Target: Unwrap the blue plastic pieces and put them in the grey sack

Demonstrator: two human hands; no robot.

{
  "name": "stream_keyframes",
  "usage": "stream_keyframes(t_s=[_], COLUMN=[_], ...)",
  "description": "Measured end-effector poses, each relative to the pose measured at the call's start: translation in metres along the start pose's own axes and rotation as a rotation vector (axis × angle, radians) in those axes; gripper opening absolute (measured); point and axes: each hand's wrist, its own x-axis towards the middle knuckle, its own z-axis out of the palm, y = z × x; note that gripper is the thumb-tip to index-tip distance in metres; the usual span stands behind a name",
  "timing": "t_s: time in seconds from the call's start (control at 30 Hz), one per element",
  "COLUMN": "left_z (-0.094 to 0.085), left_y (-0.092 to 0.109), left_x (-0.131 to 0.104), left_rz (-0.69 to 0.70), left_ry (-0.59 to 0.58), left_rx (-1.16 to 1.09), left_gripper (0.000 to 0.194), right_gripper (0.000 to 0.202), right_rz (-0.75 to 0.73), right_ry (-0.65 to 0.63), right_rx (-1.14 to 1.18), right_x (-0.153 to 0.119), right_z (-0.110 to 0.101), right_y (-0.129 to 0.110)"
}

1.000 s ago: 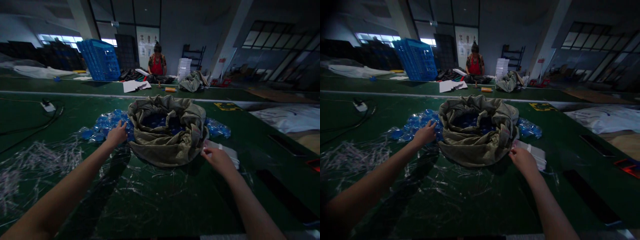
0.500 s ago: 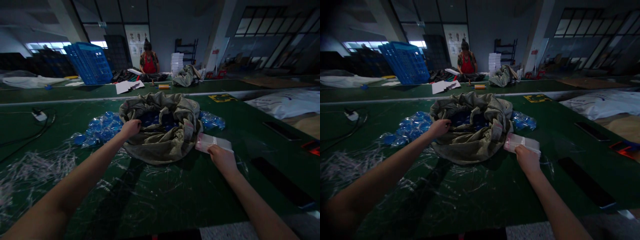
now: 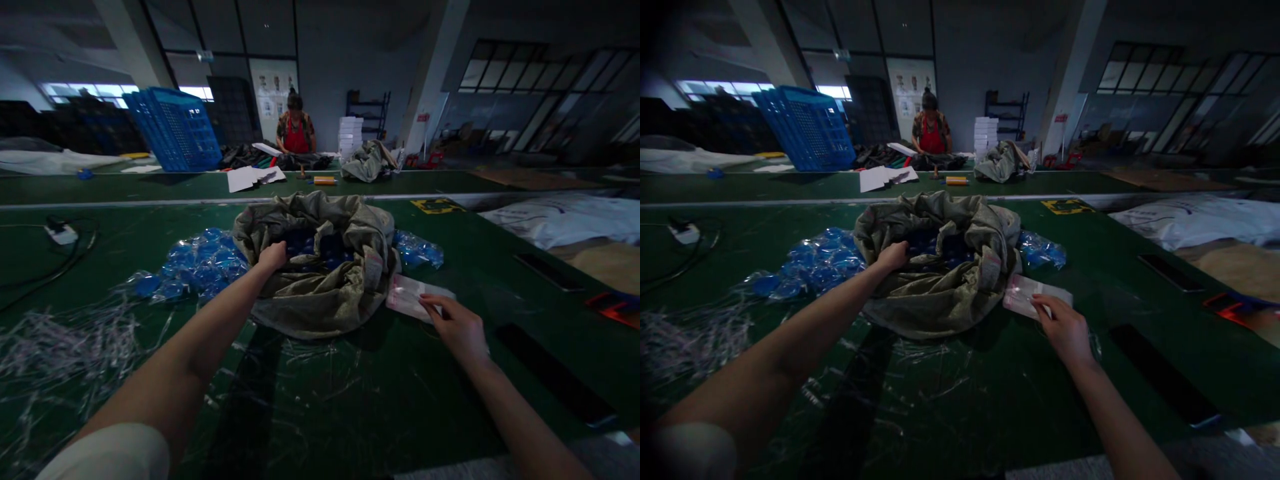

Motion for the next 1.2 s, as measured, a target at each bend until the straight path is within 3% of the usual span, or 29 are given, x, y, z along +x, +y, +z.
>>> stream_keyframes(t_s=[0.1, 0.2, 0.3, 0.37, 0.47, 0.53, 0.63, 0.73, 0.8, 0.87, 0.97, 1.1, 1.2], left_z=[-0.016, -0.027, -0.024, -0.016, -0.007, -0.011, -0.035, -0.066, -0.079, -0.085, -0.083, -0.081, -0.083], left_y=[0.003, 0.007, 0.01, 0.011, 0.015, 0.019, 0.028, 0.035, 0.036, 0.033, 0.022, 0.001, -0.012], left_x=[-0.012, -0.038, -0.072, -0.093, -0.113, -0.122, -0.139, -0.157, -0.166, -0.169, -0.169, -0.173, -0.18], left_rz=[-0.023, 0.154, 0.402, 0.46, 0.446, 0.439, 0.522, 0.618, 0.651, 0.658, 0.581, 0.479, 0.522], left_ry=[0.124, 0.254, 0.15, 0.068, 0.019, 0.047, 0.041, -0.114, -0.204, -0.222, -0.099, 0.183, 0.382], left_rx=[-0.055, -0.257, -0.357, -0.289, -0.224, -0.293, -0.585, -0.864, -0.943, -0.977, -1.004, -0.863, -0.683], left_gripper=[0.042, 0.043, 0.038, 0.035, 0.036, 0.04, 0.056, 0.065, 0.055, 0.033, 0.016, 0.016, 0.016], right_gripper=[0.02, 0.022, 0.024, 0.026, 0.028, 0.028, 0.026, 0.025, 0.025, 0.026, 0.034, 0.037, 0.043], right_rz=[0.049, 0.156, 0.347, 0.47, 0.597, 0.627, 0.624, 0.608, 0.581, 0.542, 0.49, 0.573, 0.637], right_ry=[0.156, 0.226, 0.266, 0.284, 0.236, 0.2, 0.118, -0.009, -0.086, -0.141, -0.167, -0.14, -0.298], right_rx=[0.019, 0.036, 0.142, 0.273, 0.546, 0.714, 0.87, 0.933, 0.936, 0.926, 0.892, 0.872, 0.94], right_x=[0.001, 0.004, 0.013, 0.023, 0.039, 0.047, 0.054, 0.058, 0.061, 0.066, 0.072, 0.075, 0.074], right_z=[-0.006, -0.012, -0.016, -0.017, -0.014, -0.01, -0.001, 0.007, 0.012, 0.016, 0.02, 0.025, 0.029], right_y=[-0.007, -0.016, -0.032, -0.049, -0.077, -0.096, -0.123, -0.148, -0.164, -0.176, -0.187, -0.196, -0.206])
